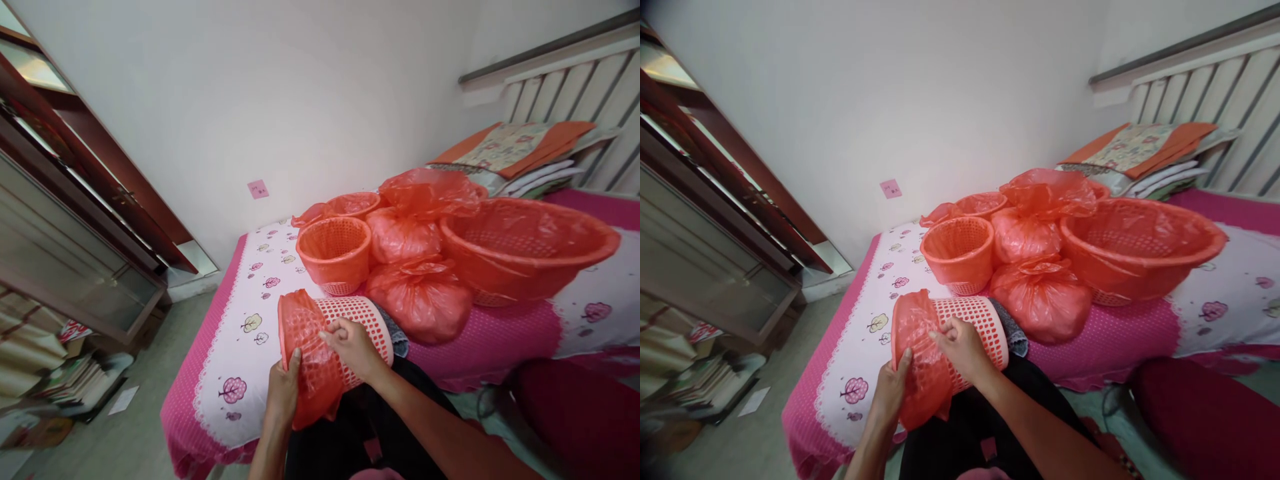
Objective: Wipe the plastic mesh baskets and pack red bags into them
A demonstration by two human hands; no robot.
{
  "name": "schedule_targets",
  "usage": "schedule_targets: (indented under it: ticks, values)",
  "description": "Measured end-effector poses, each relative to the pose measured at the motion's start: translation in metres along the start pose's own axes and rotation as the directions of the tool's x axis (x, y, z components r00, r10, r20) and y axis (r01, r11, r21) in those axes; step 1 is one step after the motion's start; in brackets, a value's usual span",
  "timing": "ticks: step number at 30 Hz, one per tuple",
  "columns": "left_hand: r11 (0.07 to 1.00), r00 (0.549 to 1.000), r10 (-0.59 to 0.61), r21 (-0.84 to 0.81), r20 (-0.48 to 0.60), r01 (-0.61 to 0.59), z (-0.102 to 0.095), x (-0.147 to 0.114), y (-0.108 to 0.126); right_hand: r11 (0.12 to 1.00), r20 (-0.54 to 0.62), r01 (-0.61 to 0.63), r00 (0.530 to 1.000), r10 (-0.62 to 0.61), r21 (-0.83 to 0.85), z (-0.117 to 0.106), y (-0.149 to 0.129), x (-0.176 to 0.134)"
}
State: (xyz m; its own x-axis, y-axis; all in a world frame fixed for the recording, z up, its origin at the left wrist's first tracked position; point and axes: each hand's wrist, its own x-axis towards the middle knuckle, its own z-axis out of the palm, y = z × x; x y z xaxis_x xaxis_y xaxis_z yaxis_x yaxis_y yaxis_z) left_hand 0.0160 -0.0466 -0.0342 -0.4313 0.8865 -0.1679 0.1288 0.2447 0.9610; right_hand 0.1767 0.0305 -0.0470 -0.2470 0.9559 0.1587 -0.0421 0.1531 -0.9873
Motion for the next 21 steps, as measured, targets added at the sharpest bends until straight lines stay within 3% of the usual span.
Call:
schedule_targets:
  ticks: [12,17,21]
  values:
    - [0.999,1.000,0.012,-0.033,0.020,-0.011,-0.001,-0.006,-0.005,1.000,0.005,-0.004,1.000,0.004,-0.008,-0.013,-0.001,0.000]
    - [0.999,1.000,-0.011,-0.042,0.023,0.012,0.001,-0.012,-0.008,0.990,0.014,0.093,0.996,-0.092,-0.109,-0.006,0.001,-0.001]
    - [0.995,0.999,-0.028,-0.096,0.039,0.032,-0.002,-0.015,-0.017,0.980,-0.031,0.131,0.990,-0.137,-0.148,-0.014,0.003,0.001]
